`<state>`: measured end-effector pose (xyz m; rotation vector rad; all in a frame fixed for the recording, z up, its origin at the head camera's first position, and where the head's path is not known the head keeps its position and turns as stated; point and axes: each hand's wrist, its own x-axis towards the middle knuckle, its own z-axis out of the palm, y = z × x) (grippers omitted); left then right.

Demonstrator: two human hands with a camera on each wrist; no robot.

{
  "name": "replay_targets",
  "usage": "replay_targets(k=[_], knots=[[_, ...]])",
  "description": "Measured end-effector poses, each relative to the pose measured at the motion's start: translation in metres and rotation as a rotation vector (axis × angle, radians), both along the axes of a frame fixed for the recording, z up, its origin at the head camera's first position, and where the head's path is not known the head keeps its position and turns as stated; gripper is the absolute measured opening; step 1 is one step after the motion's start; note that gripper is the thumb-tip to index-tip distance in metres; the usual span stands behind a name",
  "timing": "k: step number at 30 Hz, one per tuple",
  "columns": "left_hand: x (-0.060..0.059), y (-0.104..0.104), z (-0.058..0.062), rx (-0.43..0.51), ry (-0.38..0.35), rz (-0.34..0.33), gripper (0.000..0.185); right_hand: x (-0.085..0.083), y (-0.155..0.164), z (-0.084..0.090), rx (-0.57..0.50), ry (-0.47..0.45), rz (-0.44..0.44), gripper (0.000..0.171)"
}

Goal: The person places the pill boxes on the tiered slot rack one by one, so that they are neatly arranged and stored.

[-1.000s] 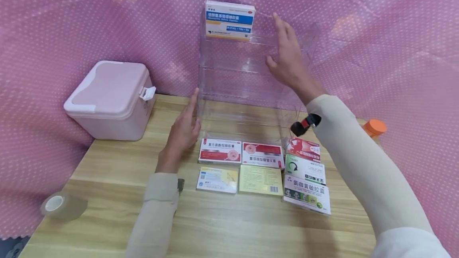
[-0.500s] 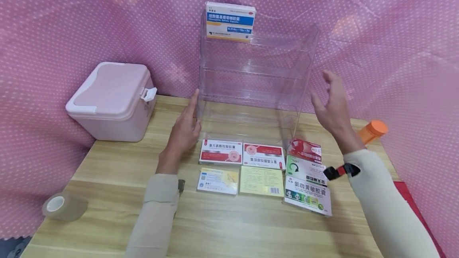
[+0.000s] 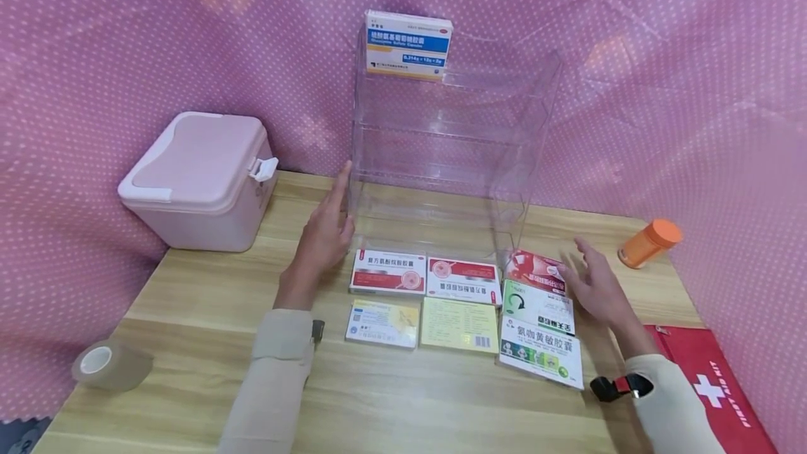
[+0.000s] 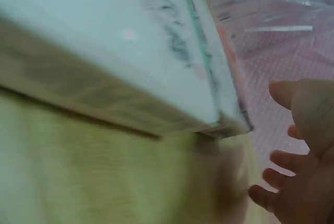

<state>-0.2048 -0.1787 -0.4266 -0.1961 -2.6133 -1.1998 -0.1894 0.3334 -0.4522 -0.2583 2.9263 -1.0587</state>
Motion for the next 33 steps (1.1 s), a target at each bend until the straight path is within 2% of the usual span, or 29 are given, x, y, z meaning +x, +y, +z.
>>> replay_targets(k=[3,6,9,17,24,33], knots=[[0.000,0.000,-0.001,0.006,0.003,-0.004,0.107,0.006,0.001,-0.007,0.033,-0.121,-0.009,0.080],[-0.001,0.000,-0.002,0.008,0.005,-0.006,0.107,0.010,0.001,-0.009,0.064,-0.173,-0.008,0.074],[-0.001,0.000,-0.003,0.005,0.002,-0.004,0.106,0.011,0.001,-0.007,0.073,-0.168,0.005,0.070],[-0.001,-0.001,-0.004,-0.008,0.009,-0.002,0.105,0.012,0.003,-0.005,0.006,-0.213,0.028,0.072],[-0.001,-0.001,-0.003,-0.010,0.013,0.000,0.103,0.010,0.003,-0.005,-0.011,-0.180,0.014,0.063],[0.000,-0.001,-0.001,-0.001,-0.002,-0.002,0.105,0.012,0.005,-0.002,-0.119,-0.198,0.035,0.063]])
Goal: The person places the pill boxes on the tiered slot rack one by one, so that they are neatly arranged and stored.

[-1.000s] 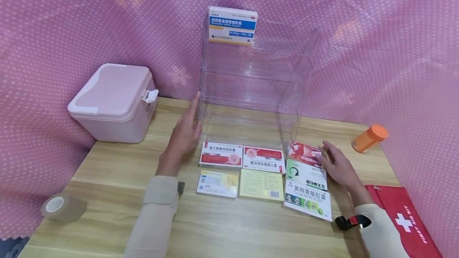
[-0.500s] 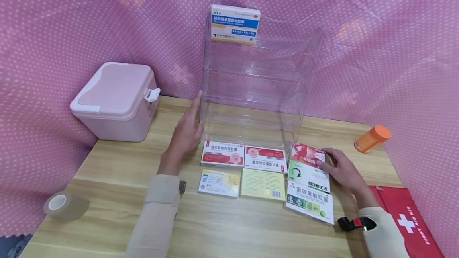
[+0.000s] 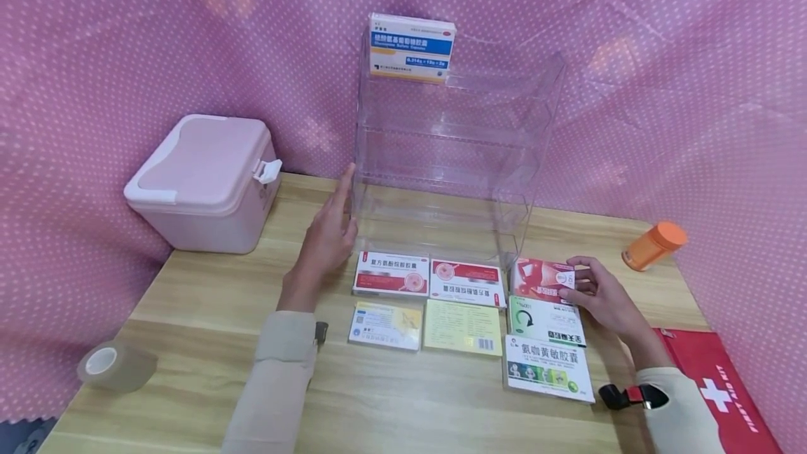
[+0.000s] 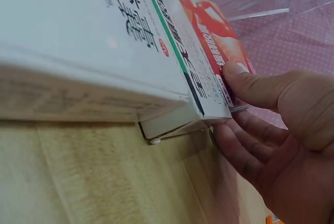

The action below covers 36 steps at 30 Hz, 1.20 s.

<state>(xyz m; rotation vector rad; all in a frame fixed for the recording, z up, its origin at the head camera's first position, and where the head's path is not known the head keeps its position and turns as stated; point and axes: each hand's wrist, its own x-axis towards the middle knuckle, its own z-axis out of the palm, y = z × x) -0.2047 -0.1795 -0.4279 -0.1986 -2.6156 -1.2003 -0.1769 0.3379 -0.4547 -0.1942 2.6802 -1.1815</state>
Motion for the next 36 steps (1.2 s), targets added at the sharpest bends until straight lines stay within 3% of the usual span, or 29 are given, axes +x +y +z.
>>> replay_targets(k=[36], knots=[[0.000,0.001,-0.002,-0.011,0.000,0.008,0.105,0.008,0.005,0.011,-0.096,0.040,-0.057,0.065]])
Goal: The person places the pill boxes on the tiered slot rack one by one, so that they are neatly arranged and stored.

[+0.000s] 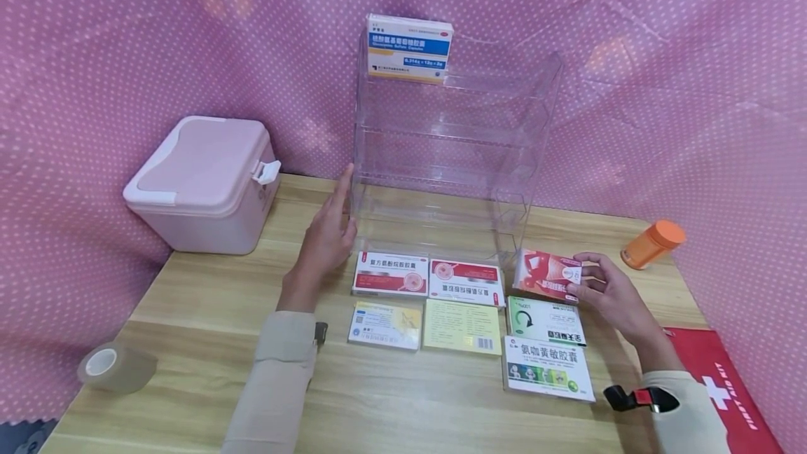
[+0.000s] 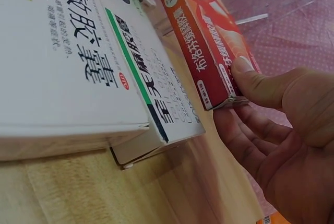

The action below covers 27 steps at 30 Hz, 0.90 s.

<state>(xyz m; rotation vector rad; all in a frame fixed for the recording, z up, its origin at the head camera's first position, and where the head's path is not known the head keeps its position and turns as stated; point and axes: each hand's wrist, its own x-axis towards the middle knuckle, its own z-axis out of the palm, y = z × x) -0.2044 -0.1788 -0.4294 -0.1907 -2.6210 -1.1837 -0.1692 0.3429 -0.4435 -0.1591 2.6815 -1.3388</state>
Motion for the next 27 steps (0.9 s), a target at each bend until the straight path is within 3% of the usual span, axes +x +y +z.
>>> replay_targets(k=[27], knots=[[-0.0006,0.0003,-0.0004,-0.010,0.011,0.006,0.102,0.0017,0.0015,0.0099,-0.038,0.045,-0.010,0.064]])
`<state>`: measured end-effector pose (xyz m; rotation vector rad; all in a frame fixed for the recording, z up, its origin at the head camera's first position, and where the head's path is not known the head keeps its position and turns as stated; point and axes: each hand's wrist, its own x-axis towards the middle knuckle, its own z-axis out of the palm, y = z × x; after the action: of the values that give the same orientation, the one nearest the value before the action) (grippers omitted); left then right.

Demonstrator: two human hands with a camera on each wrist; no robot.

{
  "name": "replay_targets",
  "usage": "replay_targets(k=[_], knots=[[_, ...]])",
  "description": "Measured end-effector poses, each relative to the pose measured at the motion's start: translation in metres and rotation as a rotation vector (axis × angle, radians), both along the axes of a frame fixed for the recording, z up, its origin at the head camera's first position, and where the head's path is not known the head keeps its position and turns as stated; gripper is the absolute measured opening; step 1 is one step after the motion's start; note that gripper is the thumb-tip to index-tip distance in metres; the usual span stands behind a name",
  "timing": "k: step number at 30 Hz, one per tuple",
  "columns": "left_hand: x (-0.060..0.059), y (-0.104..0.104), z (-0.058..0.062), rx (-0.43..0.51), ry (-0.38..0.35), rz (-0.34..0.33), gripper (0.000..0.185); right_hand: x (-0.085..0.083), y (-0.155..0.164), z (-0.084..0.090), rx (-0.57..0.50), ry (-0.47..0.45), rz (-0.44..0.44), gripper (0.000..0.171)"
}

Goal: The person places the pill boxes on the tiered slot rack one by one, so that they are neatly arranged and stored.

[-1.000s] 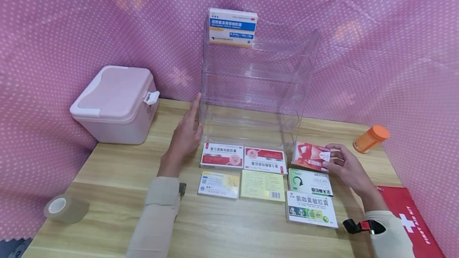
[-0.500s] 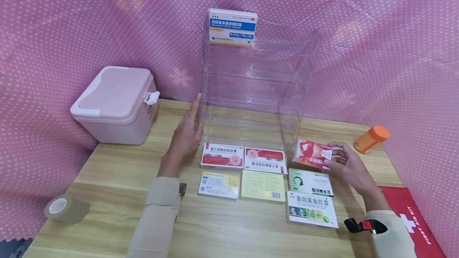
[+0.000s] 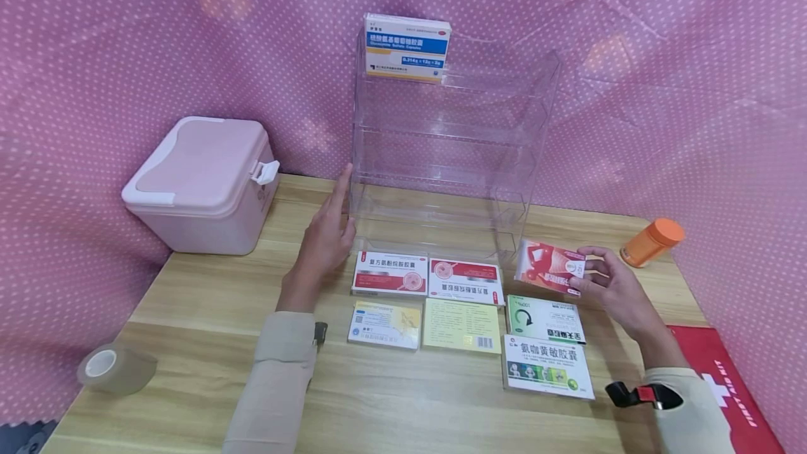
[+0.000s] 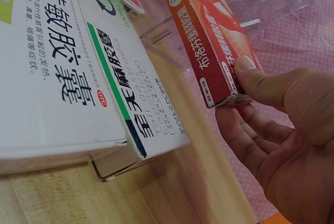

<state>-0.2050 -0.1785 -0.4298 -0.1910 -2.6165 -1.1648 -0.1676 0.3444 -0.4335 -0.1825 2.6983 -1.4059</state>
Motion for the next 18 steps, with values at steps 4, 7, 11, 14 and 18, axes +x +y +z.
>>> replay_targets(k=[4,7,11,14,18], knots=[[0.000,0.000,0.001,0.001,-0.008,0.003,0.101,0.001,0.001,0.003,-0.015,0.021,0.002,0.060],[0.001,0.001,0.001,0.000,-0.016,0.003,0.101,0.003,0.002,0.006,-0.030,0.030,0.005,0.058],[0.002,0.001,0.002,-0.002,-0.026,0.006,0.101,0.004,0.004,0.007,-0.042,0.039,0.006,0.056],[0.002,0.001,0.003,0.001,-0.028,0.008,0.101,0.004,0.004,0.009,-0.052,0.032,0.003,0.056],[0.002,0.001,0.002,0.006,-0.021,0.006,0.100,0.004,0.005,0.012,-0.053,0.021,-0.005,0.055]])
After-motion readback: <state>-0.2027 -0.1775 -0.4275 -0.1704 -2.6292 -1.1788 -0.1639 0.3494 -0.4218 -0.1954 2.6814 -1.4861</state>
